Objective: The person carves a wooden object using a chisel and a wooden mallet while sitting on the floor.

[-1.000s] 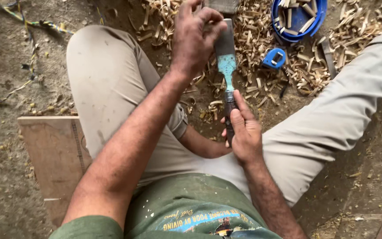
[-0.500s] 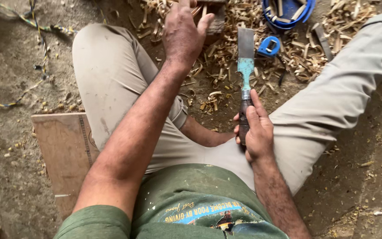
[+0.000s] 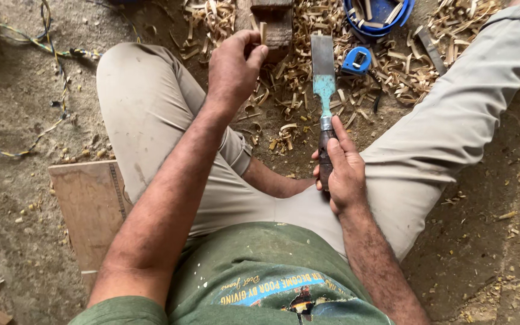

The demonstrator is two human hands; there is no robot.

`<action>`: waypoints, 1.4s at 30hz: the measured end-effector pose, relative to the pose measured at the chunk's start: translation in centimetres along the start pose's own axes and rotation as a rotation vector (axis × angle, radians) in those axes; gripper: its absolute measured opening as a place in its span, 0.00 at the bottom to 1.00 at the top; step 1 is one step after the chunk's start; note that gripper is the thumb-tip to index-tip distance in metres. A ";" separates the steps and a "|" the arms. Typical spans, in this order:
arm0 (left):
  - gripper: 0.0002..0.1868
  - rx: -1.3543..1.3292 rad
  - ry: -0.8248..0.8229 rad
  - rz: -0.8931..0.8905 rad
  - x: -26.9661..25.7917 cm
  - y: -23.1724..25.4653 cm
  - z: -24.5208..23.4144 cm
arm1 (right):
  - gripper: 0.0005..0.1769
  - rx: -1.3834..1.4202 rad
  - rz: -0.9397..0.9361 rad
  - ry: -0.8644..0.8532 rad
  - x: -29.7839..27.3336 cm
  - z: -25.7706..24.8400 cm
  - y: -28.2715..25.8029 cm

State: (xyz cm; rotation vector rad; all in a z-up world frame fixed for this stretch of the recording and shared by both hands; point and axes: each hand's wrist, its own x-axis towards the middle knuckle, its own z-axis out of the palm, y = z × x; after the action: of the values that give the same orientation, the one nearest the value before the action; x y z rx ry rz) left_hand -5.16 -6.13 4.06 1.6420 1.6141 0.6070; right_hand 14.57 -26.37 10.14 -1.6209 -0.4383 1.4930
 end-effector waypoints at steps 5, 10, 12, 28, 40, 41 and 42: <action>0.10 -0.166 -0.022 -0.075 -2.3 -0.8 -2.2 | 0.30 -0.135 -0.134 -0.041 -0.1 0.6 0.4; 0.11 -0.644 -0.019 -0.199 -3.6 -0.5 -3.7 | 0.31 -0.352 -0.174 -0.069 0.8 3.3 0.5; 0.11 -0.678 0.000 -0.214 -4.1 -0.2 -4.2 | 0.31 -0.393 -0.205 -0.097 1.2 4.7 0.8; 0.14 0.009 0.037 -0.067 1.7 1.1 -0.3 | 0.29 -0.192 -0.208 -0.006 0.1 1.5 0.6; 0.17 0.079 0.117 -0.044 5.6 -0.7 3.7 | 0.29 -0.186 -0.178 -0.012 0.3 1.5 0.6; 0.17 0.079 0.114 -0.044 5.5 -1.1 3.7 | 0.29 -0.186 -0.177 -0.010 -0.1 1.6 0.5; 0.19 0.056 0.112 -0.086 5.2 -1.6 3.5 | 0.29 -0.181 -0.143 -0.024 -0.5 1.7 0.5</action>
State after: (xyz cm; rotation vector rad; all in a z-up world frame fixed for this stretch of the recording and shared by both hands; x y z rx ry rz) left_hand -3.02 -1.72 -0.19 1.5934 1.7881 0.6245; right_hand 12.75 -26.43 10.26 -1.6743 -0.7057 1.3988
